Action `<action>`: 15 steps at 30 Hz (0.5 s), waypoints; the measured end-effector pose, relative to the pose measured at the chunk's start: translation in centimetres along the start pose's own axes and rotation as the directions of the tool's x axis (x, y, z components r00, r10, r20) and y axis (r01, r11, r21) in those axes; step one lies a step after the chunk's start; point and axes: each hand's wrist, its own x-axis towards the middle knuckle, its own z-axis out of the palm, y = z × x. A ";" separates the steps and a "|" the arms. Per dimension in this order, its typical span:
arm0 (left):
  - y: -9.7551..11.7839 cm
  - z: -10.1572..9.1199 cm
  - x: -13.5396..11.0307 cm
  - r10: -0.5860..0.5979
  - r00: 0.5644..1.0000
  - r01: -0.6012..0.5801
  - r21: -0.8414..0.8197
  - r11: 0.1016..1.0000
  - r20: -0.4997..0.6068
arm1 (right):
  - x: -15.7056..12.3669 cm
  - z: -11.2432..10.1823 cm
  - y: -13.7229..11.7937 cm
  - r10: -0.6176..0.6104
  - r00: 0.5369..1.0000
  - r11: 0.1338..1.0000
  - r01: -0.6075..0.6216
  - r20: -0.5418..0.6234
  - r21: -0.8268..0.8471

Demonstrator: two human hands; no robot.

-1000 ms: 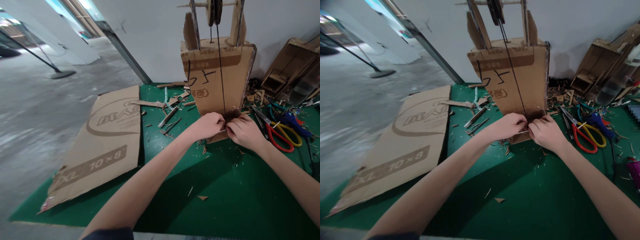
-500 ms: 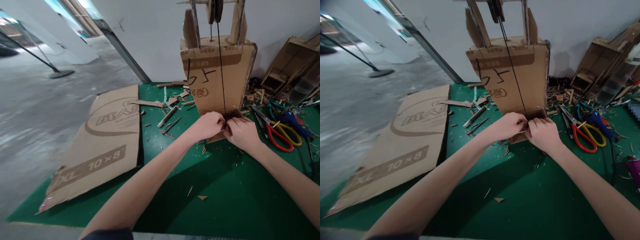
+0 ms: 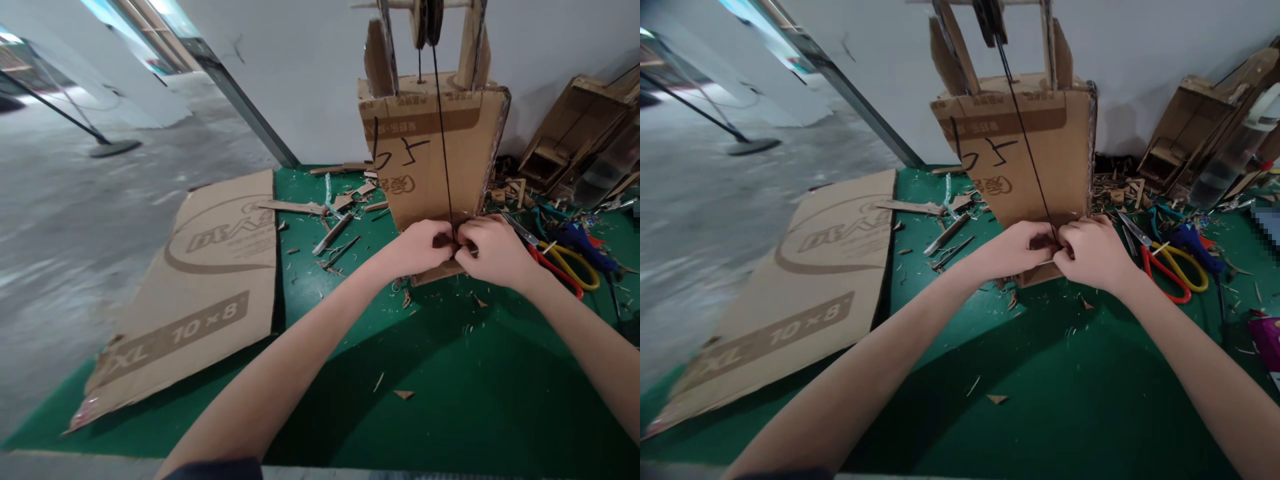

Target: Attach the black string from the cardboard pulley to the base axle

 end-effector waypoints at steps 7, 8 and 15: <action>-0.3 0.1 0.1 0.062 0.998 -0.063 0.020 0.998 0.015 | 0.3 -1.1 0.3 0.118 0.977 0.955 -0.161 0.180 0.248; -0.3 0.1 0.1 0.065 0.998 -0.065 0.025 0.998 0.019 | 0.3 -1.1 0.3 0.129 0.974 0.952 -0.175 0.187 0.252; -0.3 -0.1 0.2 0.025 1.000 -0.026 0.018 1.000 0.008 | 0.4 -1.5 0.5 0.126 0.974 0.959 -0.168 0.190 0.227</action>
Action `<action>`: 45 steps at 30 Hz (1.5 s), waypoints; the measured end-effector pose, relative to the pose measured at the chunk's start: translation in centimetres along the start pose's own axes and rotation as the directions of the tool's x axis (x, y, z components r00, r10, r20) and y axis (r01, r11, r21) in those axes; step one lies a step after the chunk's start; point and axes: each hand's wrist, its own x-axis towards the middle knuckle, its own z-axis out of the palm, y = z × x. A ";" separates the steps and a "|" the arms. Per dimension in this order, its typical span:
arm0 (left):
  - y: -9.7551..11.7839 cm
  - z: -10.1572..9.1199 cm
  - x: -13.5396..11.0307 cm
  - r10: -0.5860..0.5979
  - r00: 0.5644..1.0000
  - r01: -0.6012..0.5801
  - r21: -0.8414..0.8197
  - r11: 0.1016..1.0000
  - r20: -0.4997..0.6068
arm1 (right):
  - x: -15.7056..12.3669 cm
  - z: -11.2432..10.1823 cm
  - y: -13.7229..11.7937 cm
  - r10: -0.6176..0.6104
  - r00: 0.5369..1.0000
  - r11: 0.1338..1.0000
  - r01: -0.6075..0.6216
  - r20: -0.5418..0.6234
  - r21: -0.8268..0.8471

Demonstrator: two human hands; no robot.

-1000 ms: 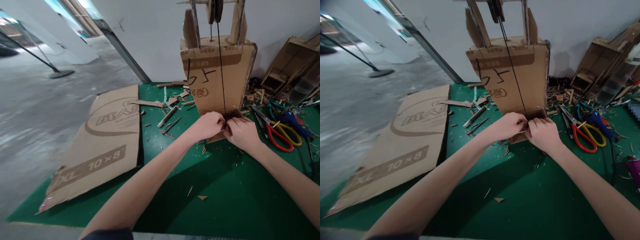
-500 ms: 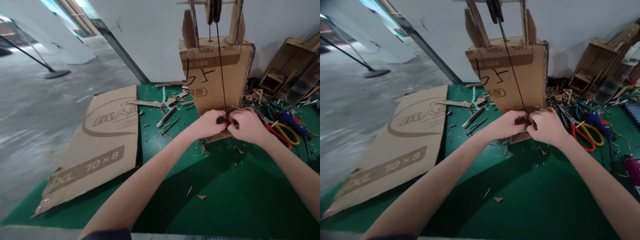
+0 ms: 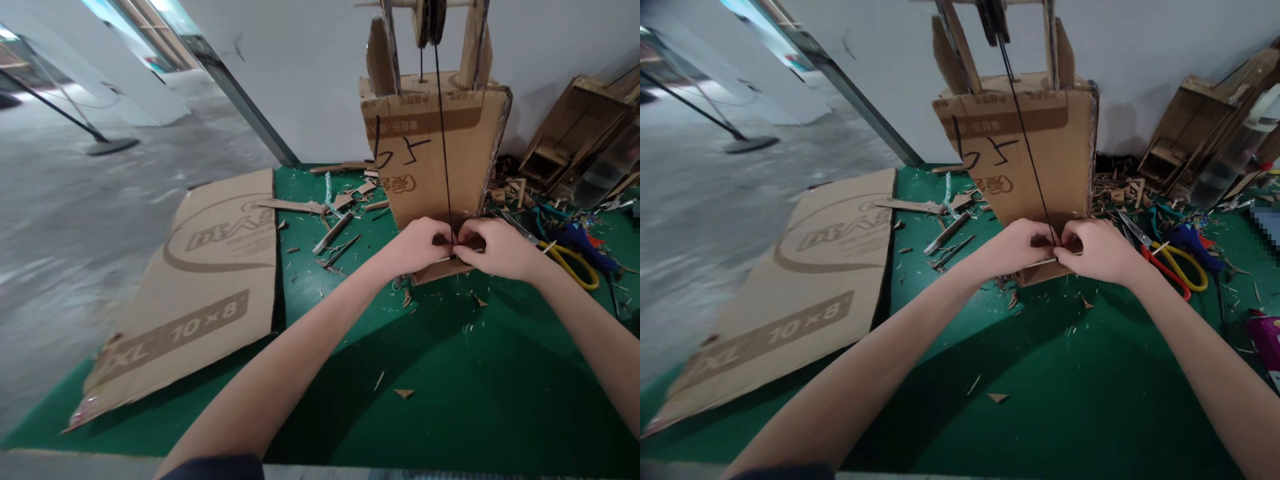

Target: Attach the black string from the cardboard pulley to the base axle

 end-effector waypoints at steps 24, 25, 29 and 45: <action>0.0 0.2 -0.1 0.027 0.999 -0.029 -0.064 0.998 -0.032 | -0.4 -0.8 0.1 -0.184 0.983 0.980 0.184 0.007 -0.076; 0.0 0.1 -0.1 0.027 0.999 -0.029 -0.060 0.998 -0.030 | -0.3 -0.7 0.0 -0.140 0.990 0.990 0.140 0.000 0.001; 0.3 -0.1 -0.2 -0.008 0.999 0.007 -0.043 0.999 -0.033 | -0.1 -0.1 -0.2 0.171 0.985 0.887 -0.168 0.033 0.430; 0.2 -0.1 -0.2 0.026 1.000 -0.026 0.053 0.998 -0.005 | -0.4 -0.8 -1.0 0.152 0.980 0.980 -0.166 0.126 0.106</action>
